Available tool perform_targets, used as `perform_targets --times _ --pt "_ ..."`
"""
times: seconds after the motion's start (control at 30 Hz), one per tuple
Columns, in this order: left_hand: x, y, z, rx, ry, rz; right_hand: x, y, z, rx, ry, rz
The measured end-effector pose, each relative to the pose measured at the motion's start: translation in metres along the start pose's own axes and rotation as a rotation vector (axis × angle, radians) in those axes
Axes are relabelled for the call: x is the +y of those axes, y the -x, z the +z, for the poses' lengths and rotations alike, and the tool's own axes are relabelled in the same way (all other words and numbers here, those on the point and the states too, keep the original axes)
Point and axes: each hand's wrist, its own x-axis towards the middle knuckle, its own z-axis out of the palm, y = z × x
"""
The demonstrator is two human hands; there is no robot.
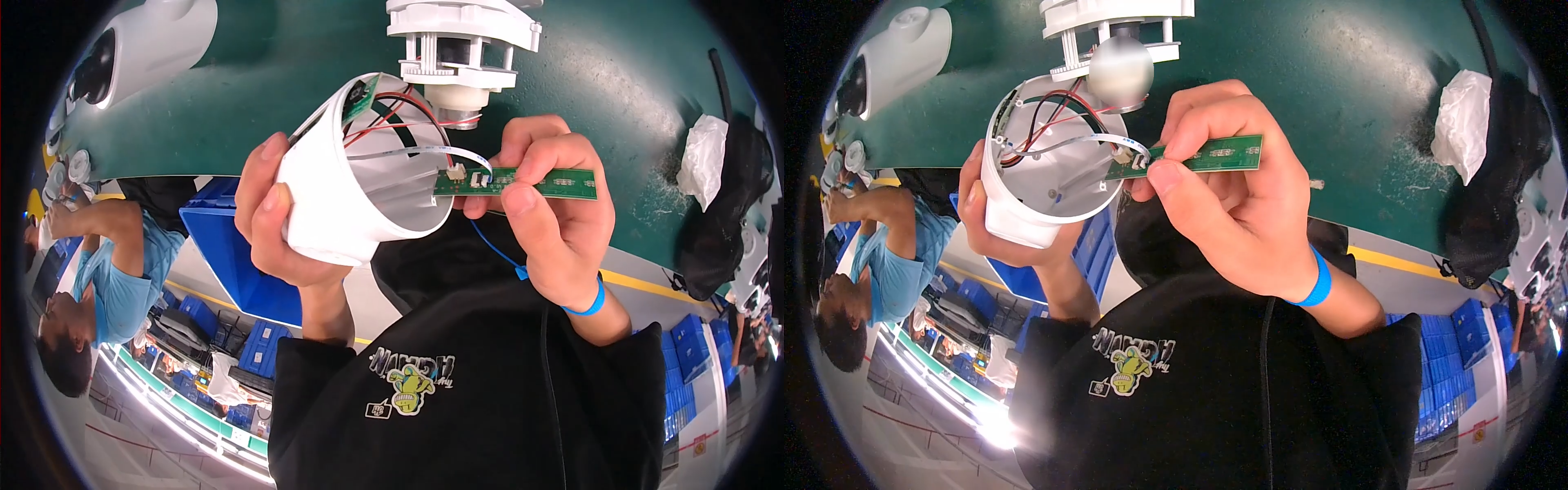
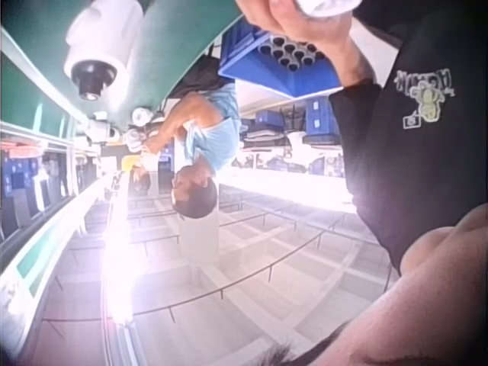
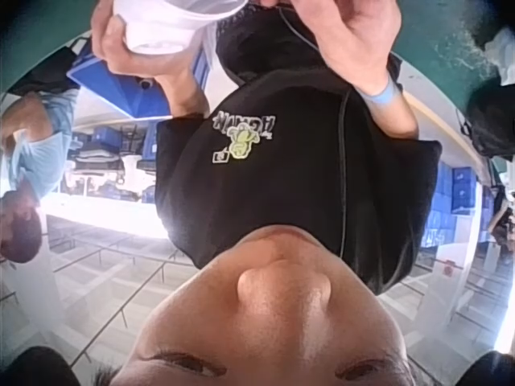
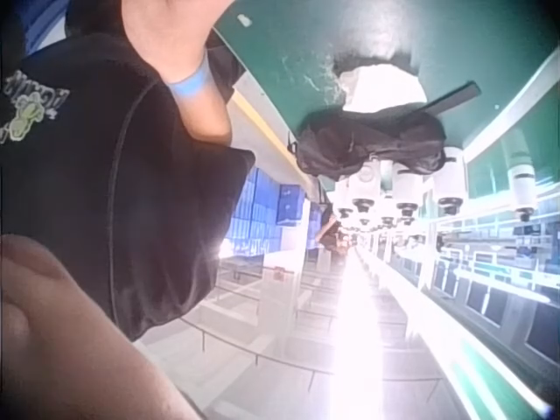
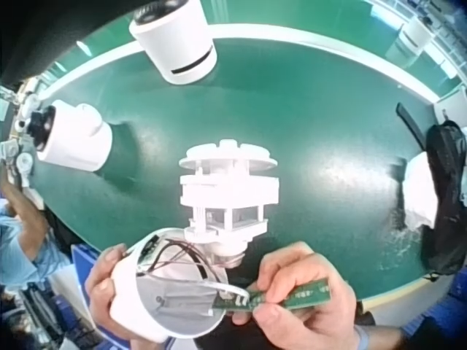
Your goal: Assembling the internal components and housing of security cameras on an industrial production line.
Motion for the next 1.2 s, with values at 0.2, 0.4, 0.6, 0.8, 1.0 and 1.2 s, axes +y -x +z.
perform_targets --times 0.2,0.4,0.6,0.8,1.0,1.2 --pt "0.001 -0.001 -0.004 -0.022 -0.045 0.006 0.0 0.001 0.004 0.016 -0.003 -0.046" --pt "0.001 -0.002 -0.002 -0.012 -0.058 0.027 -0.003 -0.001 0.001 -0.044 0.098 -0.095" --pt "-0.002 -0.004 -0.003 -0.023 -0.048 0.043 -0.001 -0.001 -0.01 -0.152 0.273 -0.196" --pt "-0.005 -0.003 -0.002 -0.016 -0.028 0.048 0.007 0.0 -0.002 -0.027 0.163 -0.28" --pt "-0.004 -0.005 -0.003 -0.02 -0.048 0.064 0.01 -0.001 -0.005 -0.07 0.202 -0.396" --pt "-0.004 -0.006 -0.003 -0.029 -0.044 0.071 0.006 -0.001 -0.005 -0.088 0.208 -0.297"
